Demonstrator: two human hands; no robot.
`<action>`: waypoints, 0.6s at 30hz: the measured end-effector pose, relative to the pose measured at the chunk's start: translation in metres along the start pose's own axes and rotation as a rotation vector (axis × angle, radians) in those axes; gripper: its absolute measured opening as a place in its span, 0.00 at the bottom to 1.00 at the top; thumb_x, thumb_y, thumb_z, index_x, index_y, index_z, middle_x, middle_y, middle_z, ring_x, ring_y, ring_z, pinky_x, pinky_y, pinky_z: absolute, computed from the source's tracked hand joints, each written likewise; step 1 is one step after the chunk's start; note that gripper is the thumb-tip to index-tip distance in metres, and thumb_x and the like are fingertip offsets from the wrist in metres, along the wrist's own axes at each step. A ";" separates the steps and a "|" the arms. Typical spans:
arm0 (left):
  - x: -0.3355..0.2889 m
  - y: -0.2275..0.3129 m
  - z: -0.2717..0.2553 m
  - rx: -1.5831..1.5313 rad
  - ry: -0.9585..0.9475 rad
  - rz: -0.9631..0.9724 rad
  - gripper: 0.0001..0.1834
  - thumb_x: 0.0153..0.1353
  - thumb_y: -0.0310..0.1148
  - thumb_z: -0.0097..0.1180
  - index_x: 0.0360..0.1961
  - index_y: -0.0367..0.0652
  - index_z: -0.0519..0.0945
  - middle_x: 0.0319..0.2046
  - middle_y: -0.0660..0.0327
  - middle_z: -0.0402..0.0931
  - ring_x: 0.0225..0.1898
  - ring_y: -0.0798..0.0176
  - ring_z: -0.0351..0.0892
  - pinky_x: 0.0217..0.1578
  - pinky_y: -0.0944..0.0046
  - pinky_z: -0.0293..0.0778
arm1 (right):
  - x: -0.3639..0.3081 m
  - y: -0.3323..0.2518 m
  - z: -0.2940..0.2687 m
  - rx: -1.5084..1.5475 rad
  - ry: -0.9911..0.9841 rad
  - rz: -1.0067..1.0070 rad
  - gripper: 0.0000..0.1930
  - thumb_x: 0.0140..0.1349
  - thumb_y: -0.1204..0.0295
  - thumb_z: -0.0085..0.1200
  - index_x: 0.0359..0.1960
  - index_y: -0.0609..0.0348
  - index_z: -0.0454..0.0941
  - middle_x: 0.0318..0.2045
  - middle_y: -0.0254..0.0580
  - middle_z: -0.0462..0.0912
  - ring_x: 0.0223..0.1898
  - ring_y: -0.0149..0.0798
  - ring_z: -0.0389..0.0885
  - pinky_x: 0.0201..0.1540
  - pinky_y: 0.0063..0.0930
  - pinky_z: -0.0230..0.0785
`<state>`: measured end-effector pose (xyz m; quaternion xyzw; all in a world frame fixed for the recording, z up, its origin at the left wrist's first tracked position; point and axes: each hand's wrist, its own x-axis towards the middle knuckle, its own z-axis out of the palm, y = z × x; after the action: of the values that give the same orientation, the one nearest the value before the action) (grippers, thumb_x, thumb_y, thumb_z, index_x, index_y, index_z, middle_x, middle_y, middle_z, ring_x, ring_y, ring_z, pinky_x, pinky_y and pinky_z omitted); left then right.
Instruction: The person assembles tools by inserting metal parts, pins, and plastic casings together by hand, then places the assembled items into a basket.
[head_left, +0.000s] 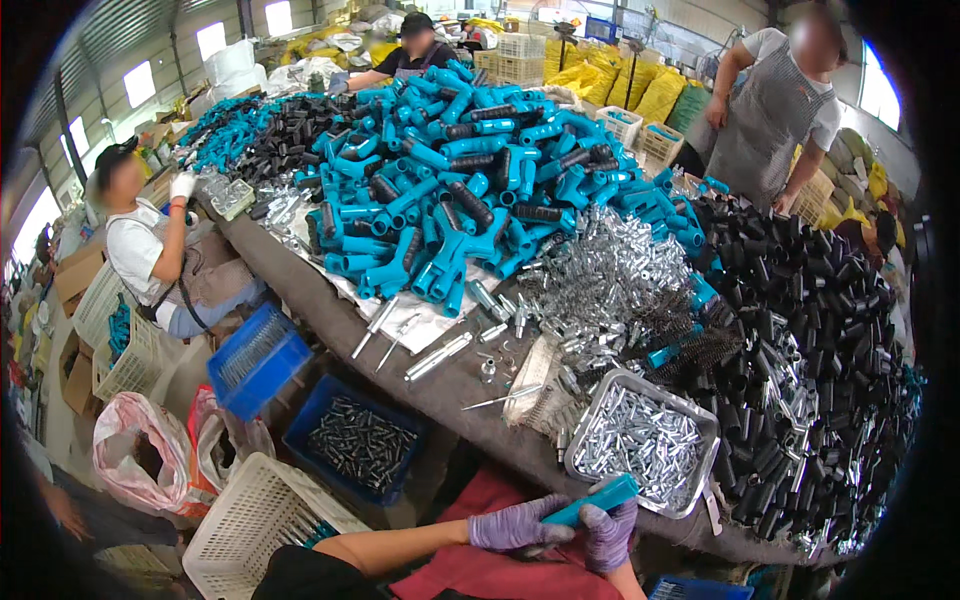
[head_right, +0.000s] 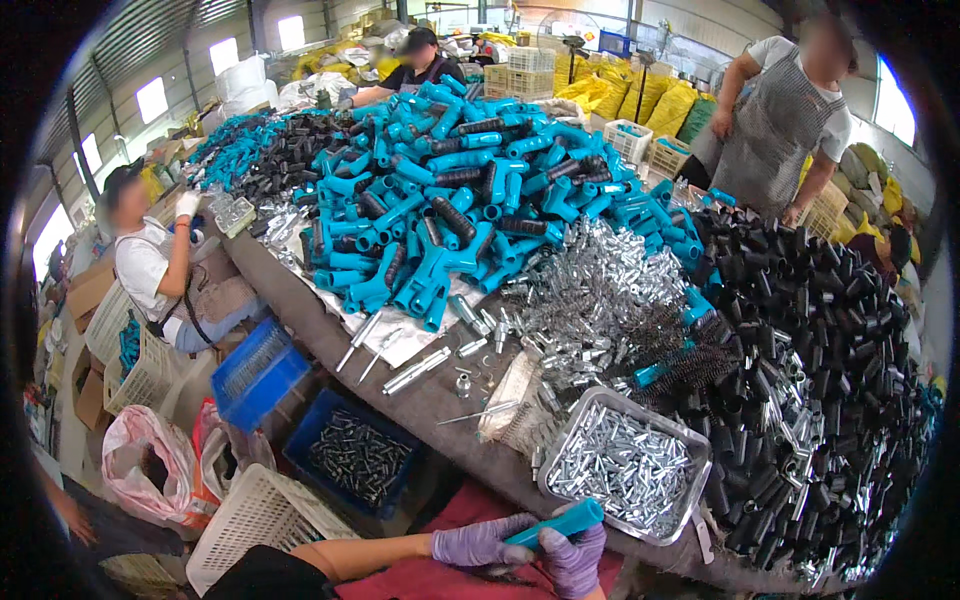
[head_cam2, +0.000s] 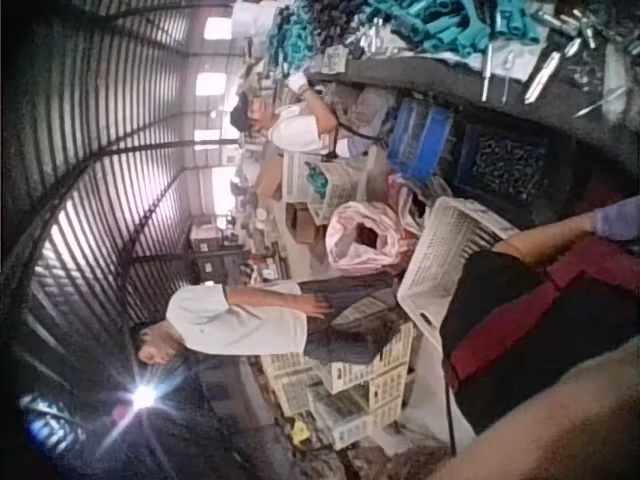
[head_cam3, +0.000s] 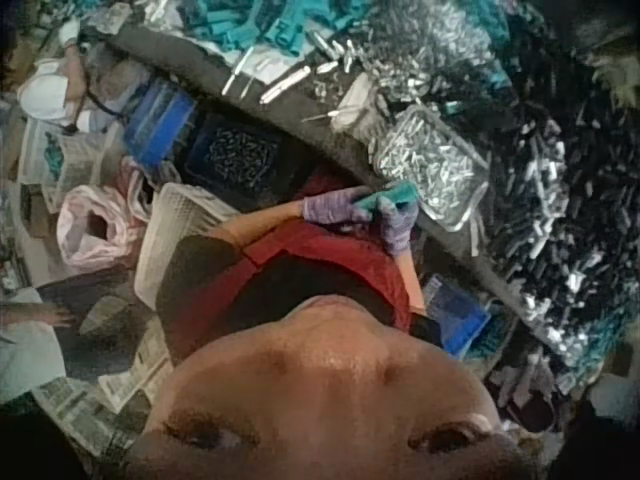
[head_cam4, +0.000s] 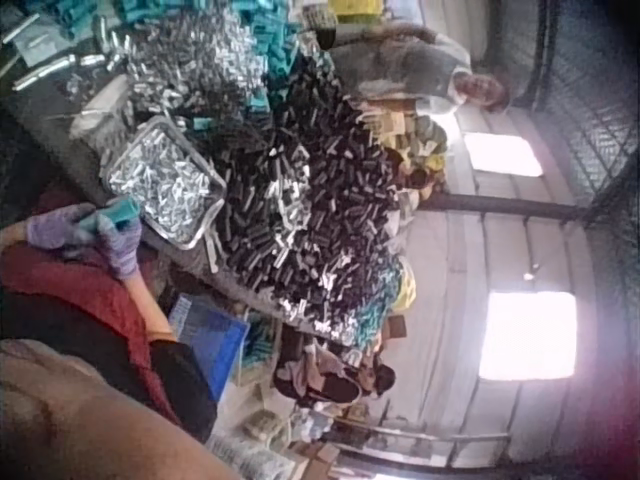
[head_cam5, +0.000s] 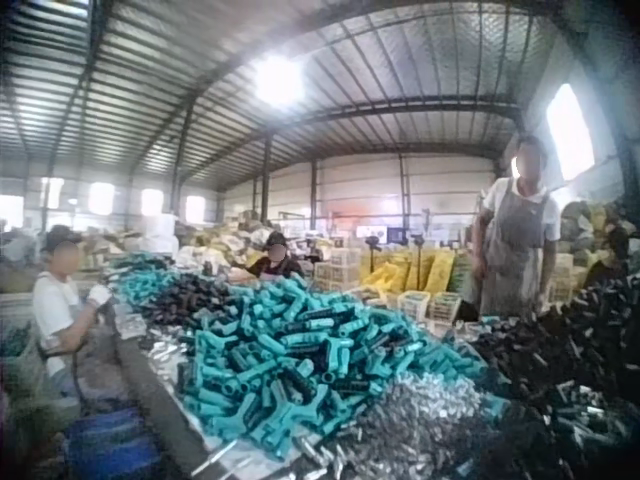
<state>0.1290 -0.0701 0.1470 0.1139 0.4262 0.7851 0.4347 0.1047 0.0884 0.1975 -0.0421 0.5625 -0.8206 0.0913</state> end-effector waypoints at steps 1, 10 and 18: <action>0.004 0.000 0.005 0.383 0.286 0.305 0.33 0.57 0.47 0.53 0.58 0.43 0.57 0.36 0.61 0.71 0.33 0.65 0.73 0.33 0.64 0.71 | 0.002 0.004 -0.010 -0.079 -0.002 0.029 0.21 0.41 0.65 0.67 0.34 0.56 0.70 0.26 0.32 0.74 0.27 0.30 0.73 0.33 0.27 0.68; -0.012 0.016 -0.004 1.274 0.743 0.496 0.27 0.58 0.36 0.49 0.60 0.56 0.61 0.41 0.54 0.70 0.39 0.49 0.74 0.35 0.57 0.73 | 0.045 -0.041 -0.139 -1.980 0.147 -0.283 0.15 0.47 0.65 0.58 0.36 0.58 0.76 0.28 0.46 0.77 0.33 0.47 0.76 0.39 0.37 0.68; -0.002 0.010 -0.002 0.999 0.626 0.618 0.25 0.60 0.36 0.48 0.59 0.53 0.62 0.45 0.51 0.69 0.46 0.49 0.71 0.45 0.59 0.68 | 0.062 -0.035 -0.141 -1.941 0.078 -0.160 0.13 0.45 0.63 0.57 0.31 0.56 0.75 0.28 0.47 0.77 0.33 0.49 0.76 0.37 0.40 0.67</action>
<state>0.1231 -0.0761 0.1538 0.1851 0.7928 0.5776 -0.0599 0.0167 0.2172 0.1768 -0.1097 0.9923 -0.0051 -0.0577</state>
